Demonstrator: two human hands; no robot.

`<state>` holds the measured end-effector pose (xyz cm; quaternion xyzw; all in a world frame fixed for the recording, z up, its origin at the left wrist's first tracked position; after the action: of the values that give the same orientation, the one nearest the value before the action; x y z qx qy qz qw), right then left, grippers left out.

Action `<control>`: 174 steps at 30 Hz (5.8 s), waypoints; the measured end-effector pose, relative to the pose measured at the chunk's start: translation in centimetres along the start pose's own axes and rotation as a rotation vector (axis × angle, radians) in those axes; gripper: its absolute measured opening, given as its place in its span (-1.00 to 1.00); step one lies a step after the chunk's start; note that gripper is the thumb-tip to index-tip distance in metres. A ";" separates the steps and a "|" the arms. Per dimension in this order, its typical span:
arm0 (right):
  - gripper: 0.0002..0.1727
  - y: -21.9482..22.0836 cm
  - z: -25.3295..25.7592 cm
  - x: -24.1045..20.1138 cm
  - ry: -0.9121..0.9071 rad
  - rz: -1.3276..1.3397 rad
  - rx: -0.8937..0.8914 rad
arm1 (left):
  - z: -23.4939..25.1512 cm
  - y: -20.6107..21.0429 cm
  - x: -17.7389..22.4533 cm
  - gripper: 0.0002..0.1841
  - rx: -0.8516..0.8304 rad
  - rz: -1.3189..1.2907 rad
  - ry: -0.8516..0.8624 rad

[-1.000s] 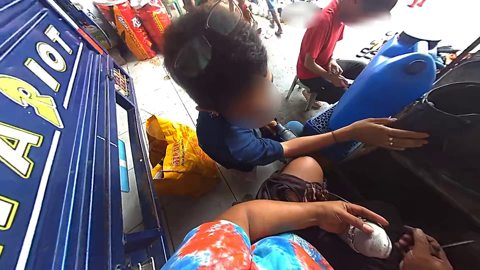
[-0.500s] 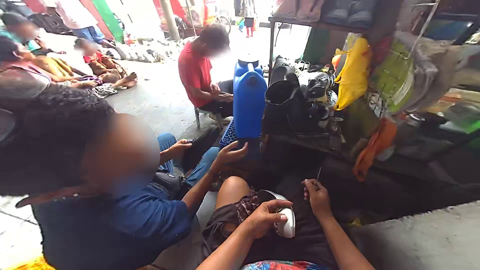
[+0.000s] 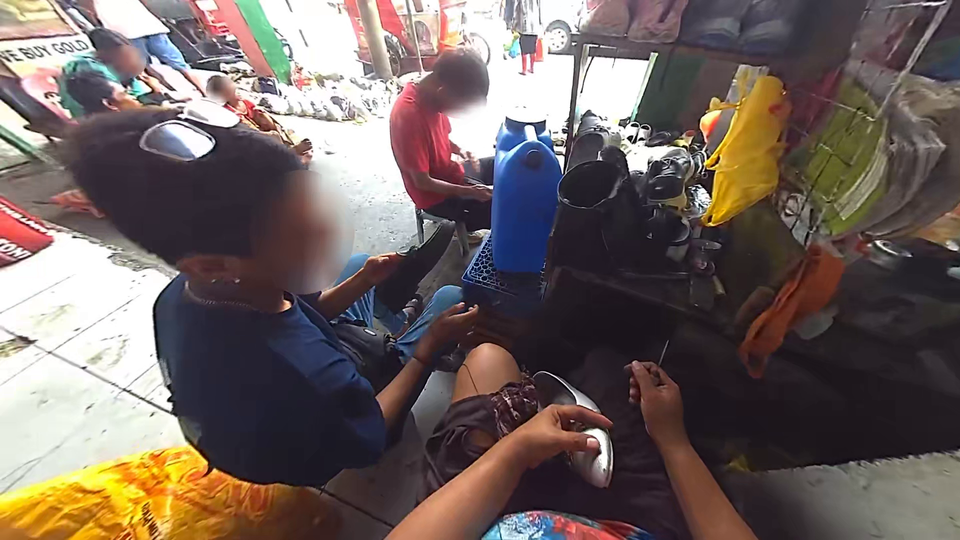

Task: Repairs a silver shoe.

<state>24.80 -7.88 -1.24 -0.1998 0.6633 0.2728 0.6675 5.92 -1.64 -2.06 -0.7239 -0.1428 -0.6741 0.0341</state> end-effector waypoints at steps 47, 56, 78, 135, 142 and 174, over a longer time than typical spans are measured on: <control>-0.55 3.3 -8.9 -5.6 -0.099 -0.018 -0.830 | -1.8 -4.9 0.6 -0.21 0.125 -0.611 0.400; -0.51 4.5 -8.1 -4.0 -0.045 0.006 -0.919 | -1.5 -5.1 0.8 -0.18 0.158 -0.598 0.392; -0.46 3.9 -7.6 -6.0 -0.155 -0.284 -0.931 | -0.6 -4.5 1.0 -0.17 0.105 -0.639 0.359; -0.44 -0.1 -8.1 -10.4 -0.122 -0.950 -0.762 | 3.0 -1.2 1.4 -0.15 0.043 -0.391 0.129; -0.45 -0.1 -7.1 -10.0 -0.166 -0.929 -0.738 | 3.3 -1.8 1.0 -0.13 0.074 -0.489 0.146; -0.61 -0.3 -7.6 -6.6 -0.110 -0.181 -0.744 | 2.3 -4.8 1.3 -0.23 -0.039 -0.510 0.321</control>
<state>19.29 -13.60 5.02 -0.4712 0.4621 0.4448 0.6055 6.93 3.75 -1.67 -0.5494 -0.2998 -0.7693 -0.1279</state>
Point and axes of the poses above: each hand's wrist, its own z-axis towards the middle knuckle, its own y-axis out of the palm, x = y × z, the point moved 5 cm from there along z, towards the middle knuckle, and after that the axes turned 10 degrees about z, right-handed, at the moved point
